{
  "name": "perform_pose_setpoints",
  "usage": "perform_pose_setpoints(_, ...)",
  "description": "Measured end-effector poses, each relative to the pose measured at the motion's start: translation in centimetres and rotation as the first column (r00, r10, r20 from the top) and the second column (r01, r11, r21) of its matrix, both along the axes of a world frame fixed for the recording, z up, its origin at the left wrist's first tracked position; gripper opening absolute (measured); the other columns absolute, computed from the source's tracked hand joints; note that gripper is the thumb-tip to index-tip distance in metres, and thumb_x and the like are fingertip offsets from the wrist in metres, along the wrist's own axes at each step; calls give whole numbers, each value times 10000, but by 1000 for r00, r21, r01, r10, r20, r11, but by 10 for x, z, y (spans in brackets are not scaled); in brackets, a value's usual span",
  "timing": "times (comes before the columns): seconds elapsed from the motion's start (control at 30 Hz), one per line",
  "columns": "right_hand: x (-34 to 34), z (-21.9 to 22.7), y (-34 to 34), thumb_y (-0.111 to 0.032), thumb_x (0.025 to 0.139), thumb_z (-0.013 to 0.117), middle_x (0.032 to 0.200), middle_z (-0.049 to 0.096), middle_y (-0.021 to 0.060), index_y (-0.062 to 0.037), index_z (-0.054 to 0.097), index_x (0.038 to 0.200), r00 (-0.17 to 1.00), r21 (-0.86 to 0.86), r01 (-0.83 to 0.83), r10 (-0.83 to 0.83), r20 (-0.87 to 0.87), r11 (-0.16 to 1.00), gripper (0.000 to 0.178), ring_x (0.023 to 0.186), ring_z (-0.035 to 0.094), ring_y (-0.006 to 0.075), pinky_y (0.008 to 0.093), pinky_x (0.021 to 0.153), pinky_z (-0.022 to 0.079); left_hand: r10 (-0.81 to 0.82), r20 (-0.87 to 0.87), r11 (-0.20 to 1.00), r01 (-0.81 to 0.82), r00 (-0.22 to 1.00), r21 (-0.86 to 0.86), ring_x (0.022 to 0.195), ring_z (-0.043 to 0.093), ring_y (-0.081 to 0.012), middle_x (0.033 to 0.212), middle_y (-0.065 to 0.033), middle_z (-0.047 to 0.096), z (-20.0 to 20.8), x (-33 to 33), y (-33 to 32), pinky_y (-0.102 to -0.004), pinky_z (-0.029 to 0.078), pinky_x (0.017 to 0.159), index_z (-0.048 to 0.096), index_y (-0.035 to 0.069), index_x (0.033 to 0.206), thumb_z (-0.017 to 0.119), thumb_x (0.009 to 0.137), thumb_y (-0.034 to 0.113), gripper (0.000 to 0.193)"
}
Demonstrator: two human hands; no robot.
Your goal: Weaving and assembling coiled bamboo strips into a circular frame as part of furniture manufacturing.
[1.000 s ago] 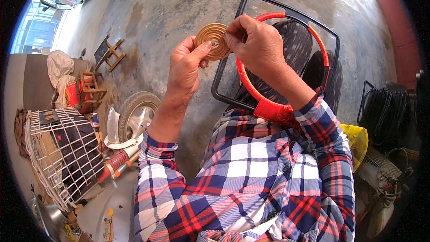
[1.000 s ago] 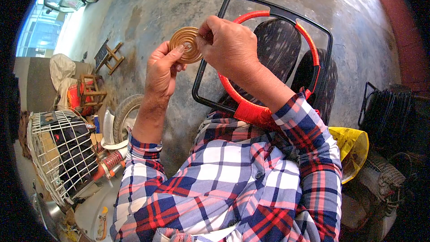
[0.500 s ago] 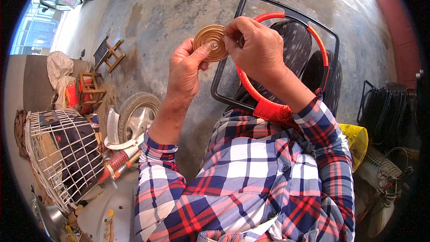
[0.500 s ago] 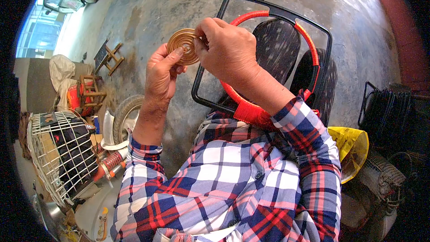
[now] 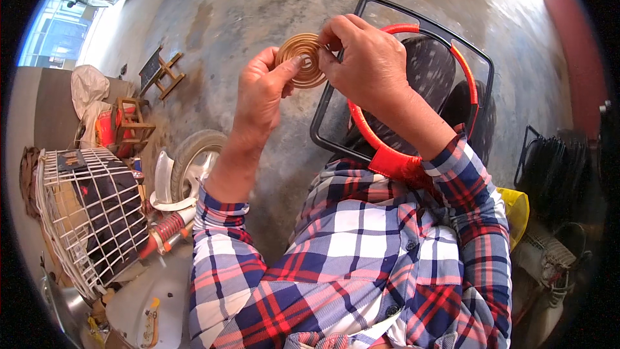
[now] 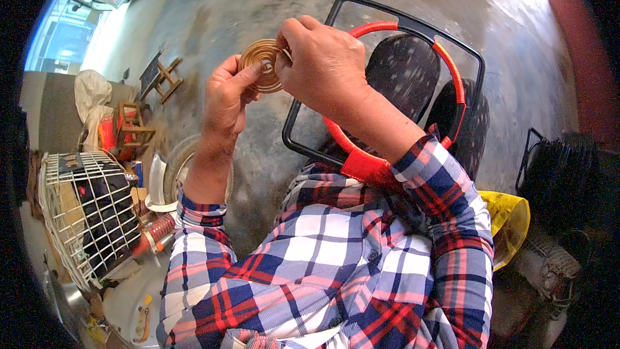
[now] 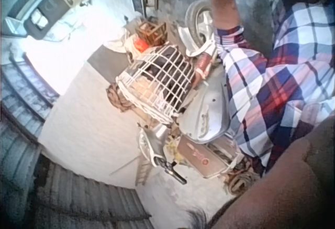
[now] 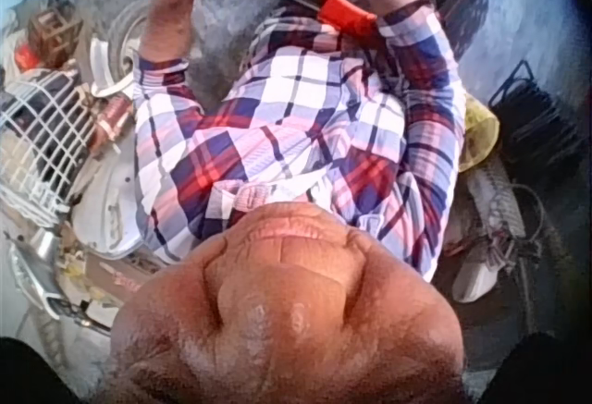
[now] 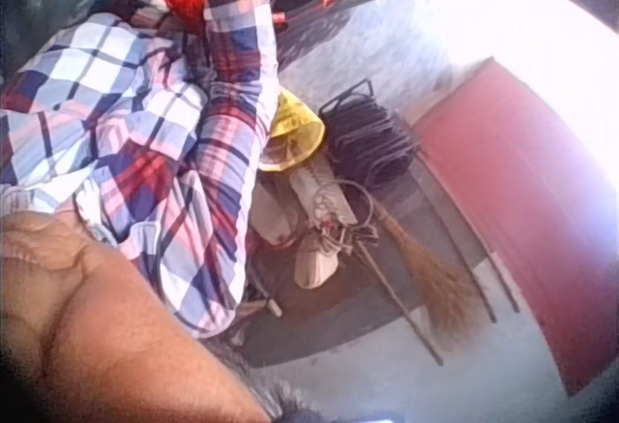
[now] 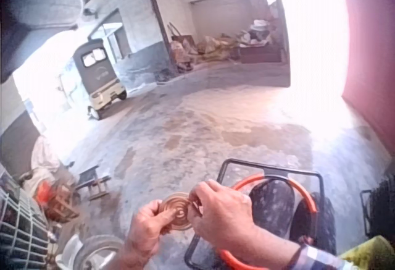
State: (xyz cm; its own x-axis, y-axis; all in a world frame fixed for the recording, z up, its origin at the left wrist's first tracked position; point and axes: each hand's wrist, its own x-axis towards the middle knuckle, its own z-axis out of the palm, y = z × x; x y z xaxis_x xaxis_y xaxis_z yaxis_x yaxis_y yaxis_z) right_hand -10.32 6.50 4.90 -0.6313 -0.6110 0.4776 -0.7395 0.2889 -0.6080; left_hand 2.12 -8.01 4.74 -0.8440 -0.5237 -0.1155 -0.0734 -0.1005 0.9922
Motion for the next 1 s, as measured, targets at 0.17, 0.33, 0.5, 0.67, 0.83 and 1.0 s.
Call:
perform_pose_setpoints(0.17,2,5,-12,-195,773,710,915,677,80,-104,645,912,996,-45,-56,59,66,997,178,856,682,323,457,725,533,32,5,999,-32,999,-11,605,457,-15,774,40,628,8,0,-6,-197,345,537,653,55,951,712,910,153,122)
perform_pose_setpoints(0.33,4,10,-15,-176,785,730,863,691,38,-95,660,939,998,4,-67,67,-12,998,187,817,691,284,405,705,535,23,65,997,-19,998,-70,619,499,-22,795,32,647,10,2,-13,-191,374,548,643,72,939,699,903,187,132)
perform_pose_setpoints(0.5,-2,17,-16,-226,754,711,903,675,92,-98,661,901,991,128,-113,102,85,985,201,897,678,322,463,738,526,-6,88,995,14,996,-94,620,506,-26,786,40,643,15,1,-9,-196,382,561,658,82,945,698,890,215,150)
perform_pose_setpoints(0.67,-3,14,-16,-226,757,706,875,691,97,-97,665,876,990,50,-133,135,-37,990,180,866,682,334,470,736,524,-42,90,990,53,995,-129,607,469,-24,761,54,618,18,0,-10,-204,356,551,683,75,954,701,882,227,169)
perform_pose_setpoints(0.83,-5,15,-19,-201,785,718,835,696,55,-110,665,922,986,113,-148,156,-66,982,172,798,690,287,440,682,520,-70,134,985,89,989,-149,670,509,-43,803,27,636,20,0,-15,-214,389,613,676,43,967,686,889,181,159)
perform_pose_setpoints(1.0,-7,17,-20,-207,797,713,816,711,65,-105,660,931,984,137,-173,177,-16,975,177,779,700,293,432,686,526,-58,125,986,76,991,-147,684,515,-43,812,29,639,18,0,-19,-215,389,627,677,46,973,685,887,177,157)
